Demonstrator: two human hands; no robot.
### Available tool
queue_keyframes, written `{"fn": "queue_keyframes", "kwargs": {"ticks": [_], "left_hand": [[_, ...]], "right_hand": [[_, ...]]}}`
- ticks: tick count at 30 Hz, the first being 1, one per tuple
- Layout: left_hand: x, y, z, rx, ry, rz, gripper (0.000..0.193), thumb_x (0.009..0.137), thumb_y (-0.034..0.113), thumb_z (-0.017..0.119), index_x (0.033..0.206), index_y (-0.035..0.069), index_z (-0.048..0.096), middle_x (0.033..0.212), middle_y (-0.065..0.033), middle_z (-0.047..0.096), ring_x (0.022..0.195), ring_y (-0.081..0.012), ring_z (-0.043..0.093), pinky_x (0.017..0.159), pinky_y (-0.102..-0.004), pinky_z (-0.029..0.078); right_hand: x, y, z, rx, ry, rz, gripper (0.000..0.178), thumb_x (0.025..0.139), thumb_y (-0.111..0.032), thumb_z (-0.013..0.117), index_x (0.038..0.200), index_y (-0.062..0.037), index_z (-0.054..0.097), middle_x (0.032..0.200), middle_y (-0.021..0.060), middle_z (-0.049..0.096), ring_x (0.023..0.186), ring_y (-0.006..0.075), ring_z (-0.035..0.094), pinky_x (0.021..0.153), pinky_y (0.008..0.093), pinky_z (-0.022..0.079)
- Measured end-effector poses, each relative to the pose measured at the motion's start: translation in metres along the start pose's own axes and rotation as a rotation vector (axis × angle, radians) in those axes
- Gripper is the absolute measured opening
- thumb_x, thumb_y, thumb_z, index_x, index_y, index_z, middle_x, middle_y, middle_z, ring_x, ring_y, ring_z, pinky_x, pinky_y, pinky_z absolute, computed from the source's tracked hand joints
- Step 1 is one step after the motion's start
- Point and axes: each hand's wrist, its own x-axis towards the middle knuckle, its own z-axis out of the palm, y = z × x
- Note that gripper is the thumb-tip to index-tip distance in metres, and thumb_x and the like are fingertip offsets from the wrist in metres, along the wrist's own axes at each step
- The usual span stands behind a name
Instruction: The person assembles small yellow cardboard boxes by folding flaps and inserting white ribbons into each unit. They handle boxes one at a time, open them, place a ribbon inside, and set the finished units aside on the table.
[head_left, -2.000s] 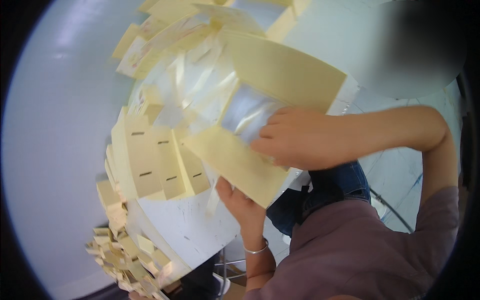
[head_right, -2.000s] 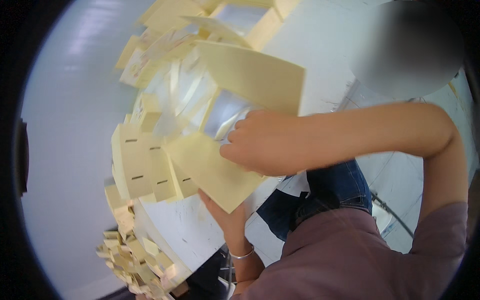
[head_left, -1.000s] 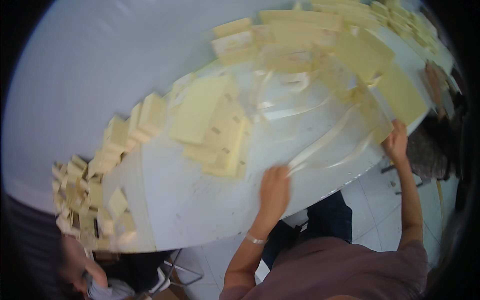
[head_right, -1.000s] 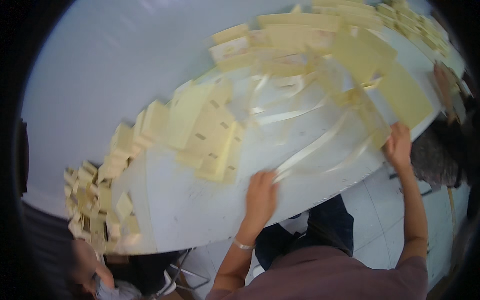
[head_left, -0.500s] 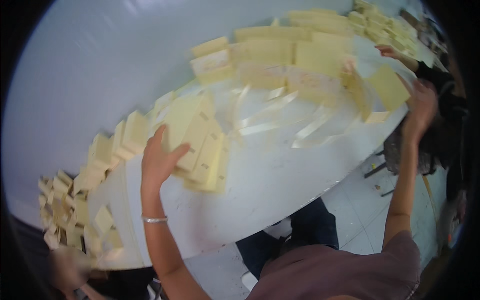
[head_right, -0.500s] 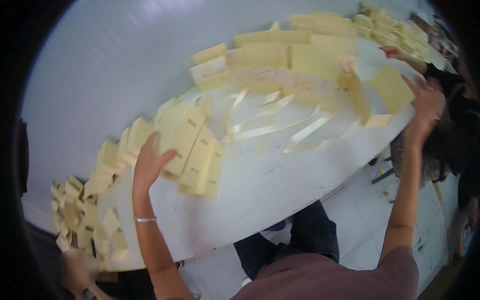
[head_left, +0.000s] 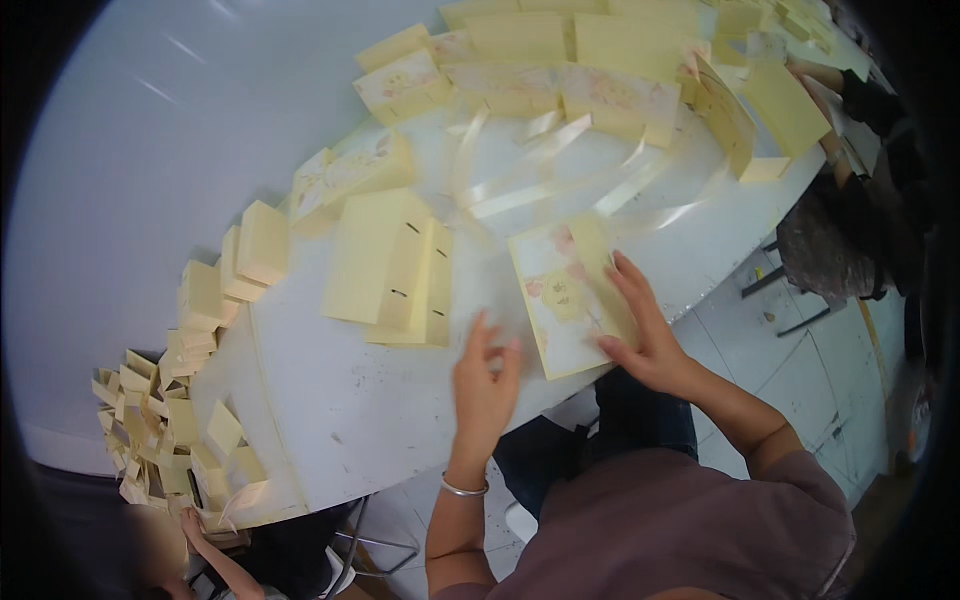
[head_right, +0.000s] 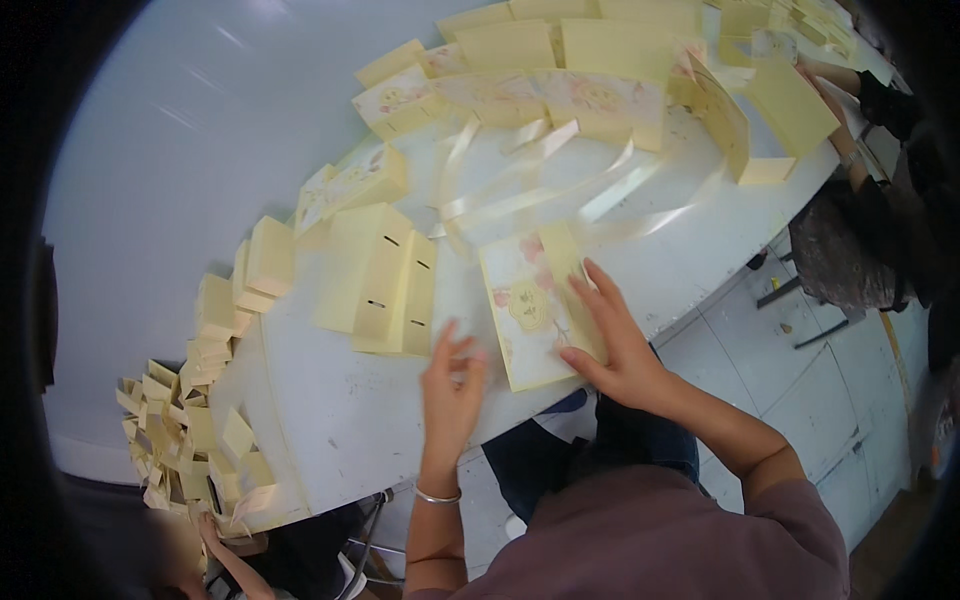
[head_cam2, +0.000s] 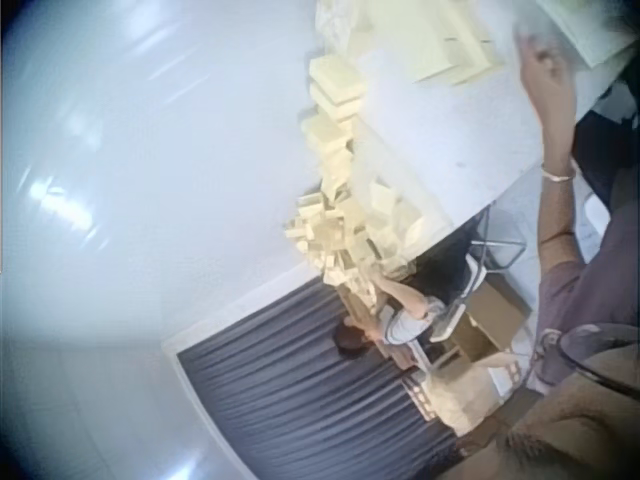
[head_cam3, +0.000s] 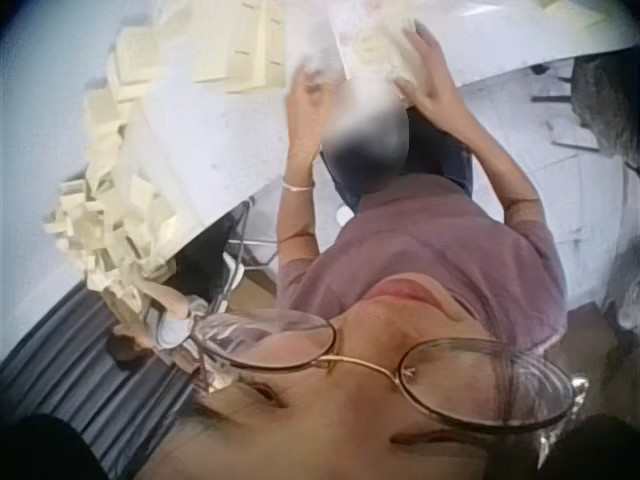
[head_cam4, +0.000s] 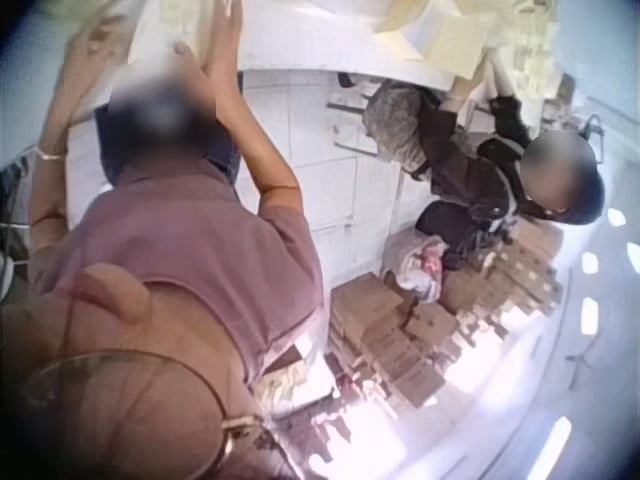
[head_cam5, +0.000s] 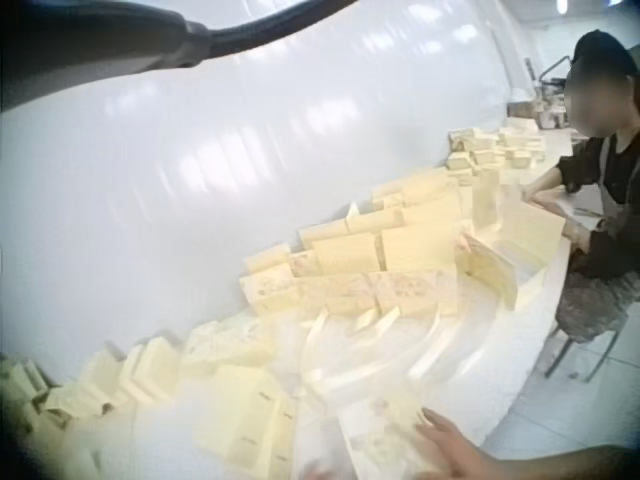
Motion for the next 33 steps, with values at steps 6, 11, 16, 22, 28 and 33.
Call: {"fn": "queue_keyframes", "kwargs": {"ticks": [6, 11, 16, 22, 28, 33], "left_hand": [[0.019, 0.062, 0.029, 0.869, -0.020, 0.385, 0.081, 0.072, 0.030, 0.064, 0.131, -0.006, 0.022, 0.092, -0.0230, 0.057, 0.080, -0.0332, 0.059, 0.064, -0.0374, 0.050], [0.070, 0.095, 0.057, 1.244, -0.398, 0.214, 0.094, 0.064, 0.035, 0.065, 0.133, -0.006, 0.016, 0.080, -0.0194, 0.060, 0.076, -0.0330, 0.060, 0.067, -0.0371, 0.049], [0.089, 0.100, 0.054, 1.171, -0.509, 0.136, 0.089, 0.065, 0.024, 0.059, 0.135, -0.001, 0.010, 0.080, -0.0176, 0.060, 0.072, -0.0269, 0.060, 0.065, -0.0335, 0.049], [0.077, 0.096, -0.022, 0.076, -0.358, -0.199, 0.075, 0.072, 0.011, 0.049, 0.135, 0.001, 0.010, 0.097, -0.0124, 0.057, 0.077, -0.0182, 0.058, 0.065, -0.0305, 0.049], [0.045, 0.026, -0.044, -0.629, -0.284, -0.301, 0.052, 0.075, 0.002, 0.043, 0.126, 0.000, 0.030, 0.106, -0.0118, 0.053, 0.091, -0.0192, 0.057, 0.074, -0.0307, 0.051], [0.025, 0.016, -0.018, -0.795, -0.157, -0.231, 0.047, 0.076, 0.001, 0.042, 0.122, -0.001, 0.034, 0.109, -0.0117, 0.052, 0.093, -0.0209, 0.057, 0.080, -0.0317, 0.050]], "right_hand": [[-0.006, -0.005, 0.010, -0.022, 0.022, -0.054, 0.094, 0.068, -0.035, 0.071, 0.135, -0.0029, 0.016, 0.137, 0.0263, 0.016, 0.125, 0.0415, 0.023, 0.101, 0.0409, 0.025], [-0.012, -0.005, 0.016, -0.162, 0.057, -0.218, 0.090, 0.066, -0.038, 0.071, 0.133, -0.0035, 0.021, 0.131, 0.0268, 0.029, 0.117, 0.0443, 0.034, 0.095, 0.0434, 0.034], [-0.013, 0.006, 0.024, -0.212, 0.069, -0.247, 0.080, 0.070, -0.031, 0.068, 0.131, -0.0004, 0.025, 0.130, 0.0258, 0.033, 0.114, 0.0428, 0.039, 0.093, 0.0425, 0.036], [-0.008, -0.002, -0.009, -0.374, -0.021, -0.180, 0.069, 0.070, -0.037, 0.066, 0.120, 0.0032, 0.040, 0.128, 0.0249, 0.036, 0.115, 0.0412, 0.039, 0.092, 0.0430, 0.037], [-0.006, 0.001, -0.006, -0.343, 0.103, -0.180, 0.057, 0.079, -0.041, 0.054, 0.109, 0.0062, 0.047, 0.115, 0.0246, 0.048, 0.103, 0.0384, 0.048, 0.086, 0.0421, 0.041], [-0.015, 0.055, -0.012, 0.769, 0.619, 0.488, 0.037, 0.091, -0.030, 0.033, 0.110, -0.0020, 0.047, 0.096, 0.0105, 0.058, 0.083, 0.0181, 0.057, 0.070, 0.0301, 0.047]]}}
